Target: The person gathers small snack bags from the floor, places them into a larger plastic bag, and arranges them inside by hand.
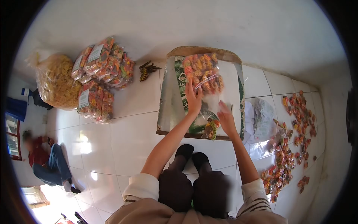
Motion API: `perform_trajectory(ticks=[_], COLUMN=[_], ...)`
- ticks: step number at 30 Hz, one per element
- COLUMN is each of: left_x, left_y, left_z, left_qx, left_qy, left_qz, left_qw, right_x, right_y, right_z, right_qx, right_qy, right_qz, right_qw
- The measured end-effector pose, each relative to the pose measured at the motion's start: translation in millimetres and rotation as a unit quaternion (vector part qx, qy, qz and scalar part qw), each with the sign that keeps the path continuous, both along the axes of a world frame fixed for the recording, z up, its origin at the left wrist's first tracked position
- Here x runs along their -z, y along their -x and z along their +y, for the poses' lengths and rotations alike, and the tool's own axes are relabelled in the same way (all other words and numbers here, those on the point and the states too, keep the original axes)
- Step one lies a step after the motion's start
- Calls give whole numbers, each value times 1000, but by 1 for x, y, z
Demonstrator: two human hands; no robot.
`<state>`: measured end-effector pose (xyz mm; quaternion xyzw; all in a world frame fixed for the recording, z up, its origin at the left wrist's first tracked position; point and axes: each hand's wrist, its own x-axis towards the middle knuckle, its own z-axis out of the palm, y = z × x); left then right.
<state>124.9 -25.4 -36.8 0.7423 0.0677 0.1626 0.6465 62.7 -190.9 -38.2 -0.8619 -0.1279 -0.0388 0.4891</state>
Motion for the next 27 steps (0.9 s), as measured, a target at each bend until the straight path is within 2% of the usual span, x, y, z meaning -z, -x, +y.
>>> perform_trajectory(ticks=[3, 4, 5, 7, 8, 11, 15, 17, 18, 19, 21, 26, 27], left_x=[-5, -8, -12, -3, 0, -1, -1, 2, 6, 10, 14, 19, 15], left_y=[1, 4, 5, 6, 9, 29, 51, 54, 54, 53, 53, 54, 56], left_z=[2, 4, 6, 12, 14, 25, 27, 28, 27, 26, 25, 25, 24], left_qx=[-3, 19, 21, -15, -22, -2, 2, 12, 13, 2, -10, -12, -14], left_qy=[-36, 18, 19, 25, 50, 90, 68, 60, 61, 88, 116, 142, 142], left_qz=[3, 21, 20, 52, 40, 48, 30, 62, 64, 63, 62, 31, 32], left_qw=[999, 999, 999, 998, 998, 995, 997, 996, 996, 994, 991, 989, 989], right_x=[-42, -33, -32, -31, -21, -10, -22, -55, -48, -43, -40, -36, -42], right_y=[44, 54, 65, 81, 83, 84, 72, 66, 60, 56, 50, 47, 49], right_z=[-4, -4, -1, 10, 16, 30, 38, 35, 31, 25, 18, 15, 20], right_qx=[-39, -19, -17, 115, 156, 181, 158, 175, 160, 161, 96, 87, 125], right_qy=[31, 31, 31, 104, 100, 116, 117, -116, -164, -163, -348, -351, -287], right_qz=[67, 14, 13, 12, -18, 22, 67, 183, 147, 149, 173, 193, 189], right_qw=[997, 999, 999, 988, 983, 976, 978, 961, 962, 962, 916, 912, 931])
